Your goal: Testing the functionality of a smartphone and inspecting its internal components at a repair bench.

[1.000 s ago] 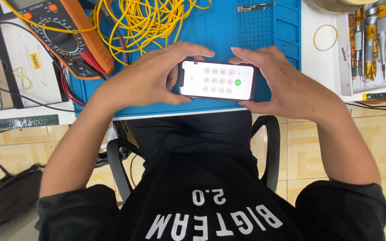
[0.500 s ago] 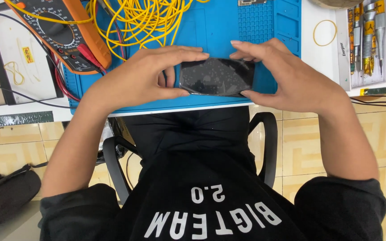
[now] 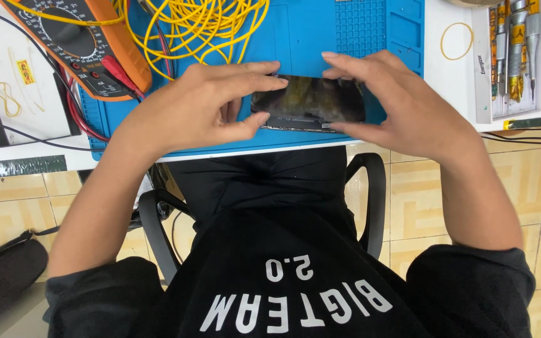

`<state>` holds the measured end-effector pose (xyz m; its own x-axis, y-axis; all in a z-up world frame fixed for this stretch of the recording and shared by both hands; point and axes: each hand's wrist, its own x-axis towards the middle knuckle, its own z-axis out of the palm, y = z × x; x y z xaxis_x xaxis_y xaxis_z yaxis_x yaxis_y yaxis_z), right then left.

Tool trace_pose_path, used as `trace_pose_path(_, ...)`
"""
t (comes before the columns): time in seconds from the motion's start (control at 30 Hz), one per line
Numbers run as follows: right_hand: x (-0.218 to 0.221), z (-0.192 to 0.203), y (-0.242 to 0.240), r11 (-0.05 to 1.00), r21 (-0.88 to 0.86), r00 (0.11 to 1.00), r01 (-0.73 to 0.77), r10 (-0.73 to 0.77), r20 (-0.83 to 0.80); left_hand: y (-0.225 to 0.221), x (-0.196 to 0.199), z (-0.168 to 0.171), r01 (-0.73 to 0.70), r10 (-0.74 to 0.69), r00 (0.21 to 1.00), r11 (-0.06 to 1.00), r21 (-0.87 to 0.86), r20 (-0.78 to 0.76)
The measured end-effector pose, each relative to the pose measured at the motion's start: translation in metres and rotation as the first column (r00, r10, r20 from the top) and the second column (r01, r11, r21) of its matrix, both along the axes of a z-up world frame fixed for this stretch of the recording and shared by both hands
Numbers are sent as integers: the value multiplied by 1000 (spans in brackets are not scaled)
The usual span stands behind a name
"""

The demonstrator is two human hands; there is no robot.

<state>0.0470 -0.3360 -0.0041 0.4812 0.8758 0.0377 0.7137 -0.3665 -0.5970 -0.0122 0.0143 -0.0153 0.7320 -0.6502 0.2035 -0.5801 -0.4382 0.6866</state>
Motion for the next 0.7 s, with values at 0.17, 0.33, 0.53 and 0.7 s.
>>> trace_pose_path(0.17,-3,7,2,987,31,987,157,-155,-46,-4,4,3,-43,44,999,999,-32,7)
trace_pose_path(0.33,-32,-25,-7,912,383,891,145,-289,351,-6,11,5,-77,68,990,994,-74,-128)
trace_pose_path(0.53,-78,-57,28,924,359,714,130,-338,613,-4,14,2,-102,76,972,989,-106,-222)
trace_pose_path(0.7,-73,-74,35,931,235,694,281,-366,620,-4,14,2,-127,90,957,984,-121,-275)
